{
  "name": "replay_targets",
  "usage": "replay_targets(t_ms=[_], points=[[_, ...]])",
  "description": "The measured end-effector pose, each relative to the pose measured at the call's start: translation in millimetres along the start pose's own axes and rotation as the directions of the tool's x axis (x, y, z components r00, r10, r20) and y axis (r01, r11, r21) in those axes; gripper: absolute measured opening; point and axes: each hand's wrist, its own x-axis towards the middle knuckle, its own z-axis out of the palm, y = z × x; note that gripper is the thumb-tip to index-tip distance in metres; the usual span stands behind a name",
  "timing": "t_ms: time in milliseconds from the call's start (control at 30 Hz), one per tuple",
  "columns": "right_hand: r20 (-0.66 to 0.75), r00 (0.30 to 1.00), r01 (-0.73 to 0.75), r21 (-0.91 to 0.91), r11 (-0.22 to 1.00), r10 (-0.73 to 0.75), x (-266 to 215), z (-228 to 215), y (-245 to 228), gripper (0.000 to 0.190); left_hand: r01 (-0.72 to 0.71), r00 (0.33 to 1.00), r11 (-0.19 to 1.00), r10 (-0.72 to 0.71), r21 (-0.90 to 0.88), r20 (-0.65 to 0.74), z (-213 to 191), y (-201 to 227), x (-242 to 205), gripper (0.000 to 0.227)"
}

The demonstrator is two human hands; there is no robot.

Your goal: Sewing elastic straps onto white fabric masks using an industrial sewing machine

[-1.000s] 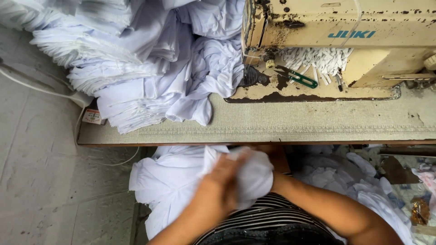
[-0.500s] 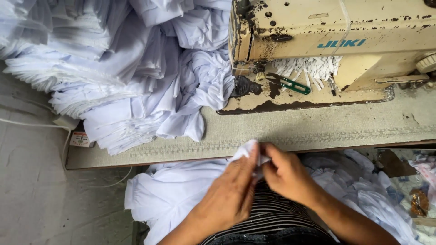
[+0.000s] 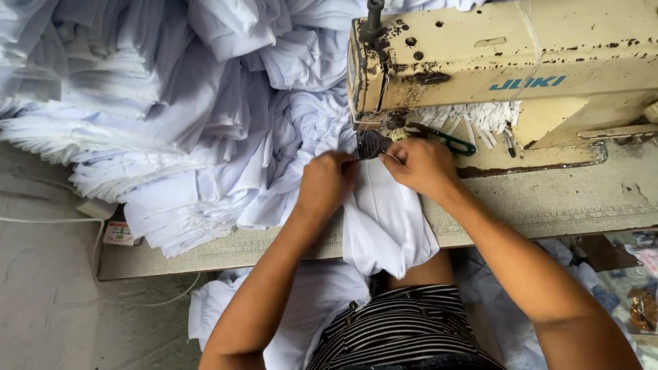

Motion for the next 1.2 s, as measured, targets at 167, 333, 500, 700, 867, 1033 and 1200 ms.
replay_targets(t_ms=[167, 333, 500, 700, 867, 1033, 1200], points=[[-0.234, 0.958, 0.077, -0.352, 0.933, -0.167, 32, 36, 15, 0.024, 0.035, 0.996, 0.999, -0.036, -0.007, -0.081, -6, -12, 40, 0.014], [-0.196, 0.975, -0.149, -0.235, 0.960, 0.103, 24, 4, 19, 0.019, 0.009, 1.000, 0.993, -0.012, -0.114, -0.026, -23, -12, 53, 0.015], [-0.459, 0.856, -0.388, -0.261, 0.884, 0.240, 9, -46, 112, 0.020, -0.049, 0.999, 0.973, 0.051, -0.227, 0.001, -33, -19, 68, 0.012], [-0.551, 0.811, -0.150, -0.523, 0.839, -0.198, 9, -65, 159, 0.024, -0.014, 1.000, 0.986, 0.017, -0.164, 0.013, -27, -20, 63, 0.016], [-0.470, 0.839, -0.064, -0.588, 0.806, -0.276, 9, -68, 146, 0.021, -0.187, 0.982, 0.981, 0.187, 0.055, 0.003, -57, 9, 19, 0.023], [-0.305, 0.943, 0.019, -0.347, 0.938, -0.131, -32, -82, 63, 0.009, -0.303, 0.953, 0.945, 0.301, -0.122, -0.040, -98, 70, -47, 0.027], [0.071, 0.952, 0.292, 0.069, 0.954, -0.297, -83, -95, -56, 0.013, -0.354, 0.919, 0.810, 0.395, -0.467, -0.012, -90, 115, -78, 0.045]])
